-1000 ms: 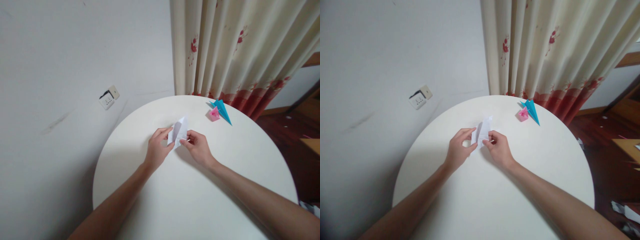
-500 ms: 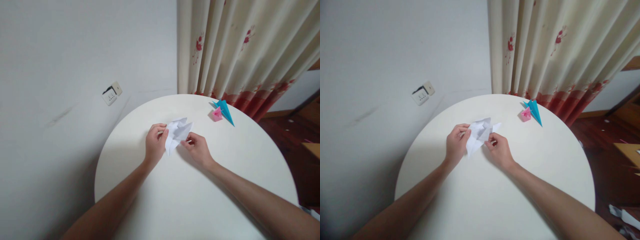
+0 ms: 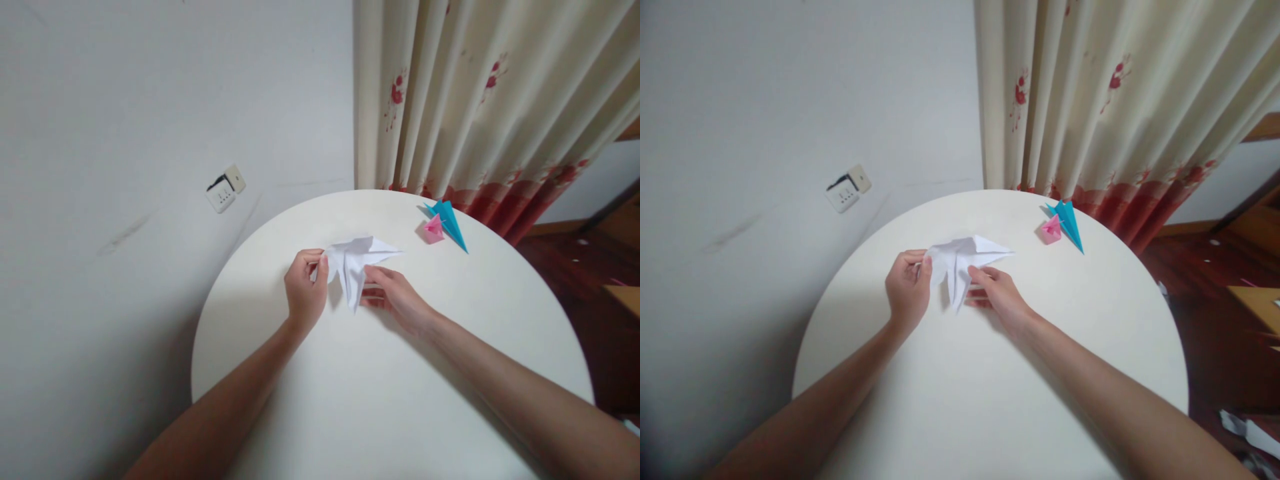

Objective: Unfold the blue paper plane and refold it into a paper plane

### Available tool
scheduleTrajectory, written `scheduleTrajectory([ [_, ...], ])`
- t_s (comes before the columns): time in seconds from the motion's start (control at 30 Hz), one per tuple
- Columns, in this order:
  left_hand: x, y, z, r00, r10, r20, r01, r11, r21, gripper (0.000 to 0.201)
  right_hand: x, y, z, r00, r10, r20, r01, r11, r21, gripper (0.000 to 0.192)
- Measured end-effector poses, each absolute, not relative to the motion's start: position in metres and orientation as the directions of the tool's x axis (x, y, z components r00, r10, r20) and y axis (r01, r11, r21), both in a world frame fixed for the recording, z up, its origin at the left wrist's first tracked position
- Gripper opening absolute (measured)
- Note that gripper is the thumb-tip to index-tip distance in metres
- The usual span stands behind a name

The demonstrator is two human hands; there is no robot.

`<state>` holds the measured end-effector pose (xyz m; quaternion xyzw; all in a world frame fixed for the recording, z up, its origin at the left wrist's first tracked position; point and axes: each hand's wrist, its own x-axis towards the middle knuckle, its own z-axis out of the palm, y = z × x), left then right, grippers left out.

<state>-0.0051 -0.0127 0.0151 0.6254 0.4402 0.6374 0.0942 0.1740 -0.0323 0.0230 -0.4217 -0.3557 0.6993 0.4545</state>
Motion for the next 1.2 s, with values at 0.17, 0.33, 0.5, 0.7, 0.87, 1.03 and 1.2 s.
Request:
scheduleTrajectory([
  [0.17,-0.005,-0.016,0.02,-0.246,0.688,0.682,0.427,-0.555,0.714,0.015,0.172,-0.026,0.009,0.046,0.938,-0.343,-0.202,-0.327,-0.923,0.016],
  [0.33,-0.017,-0.004,0.023,-0.347,0.735,0.582,0.417,-0.435,0.798,0.016,0.187,-0.01,-0.002,0.292,0.951,-0.102,0.001,-0.107,-0.994,0.033],
  [0.5,-0.025,0.009,0.01,-0.306,0.862,0.405,0.345,-0.296,0.891,0.015,0.196,-0.006,-0.001,0.3,0.939,0.17,0.195,0.114,-0.974,0.045],
  [0.7,-0.023,0.011,0.003,-0.138,0.887,0.44,0.449,-0.34,0.826,0.013,0.205,0.005,-0.002,0.329,0.934,0.138,0.278,0.044,-0.96,0.051],
  [0.87,-0.023,0.011,0.004,0.01,0.933,0.36,0.409,-0.333,0.85,0.037,0.212,0.019,-0.015,0.347,0.934,0.079,0.242,-0.007,-0.97,0.053],
  [1.03,-0.031,0.019,-0.003,0.09,0.943,0.321,0.391,-0.33,0.859,0.074,0.22,0.018,-0.008,0.377,0.895,0.237,0.335,0.107,-0.936,0.052],
  [1.2,-0.036,0.025,-0.002,-0.106,0.956,0.275,0.366,-0.22,0.904,0.073,0.219,-0.004,0.019,0.062,0.793,0.606,0.619,0.446,-0.647,0.039],
])
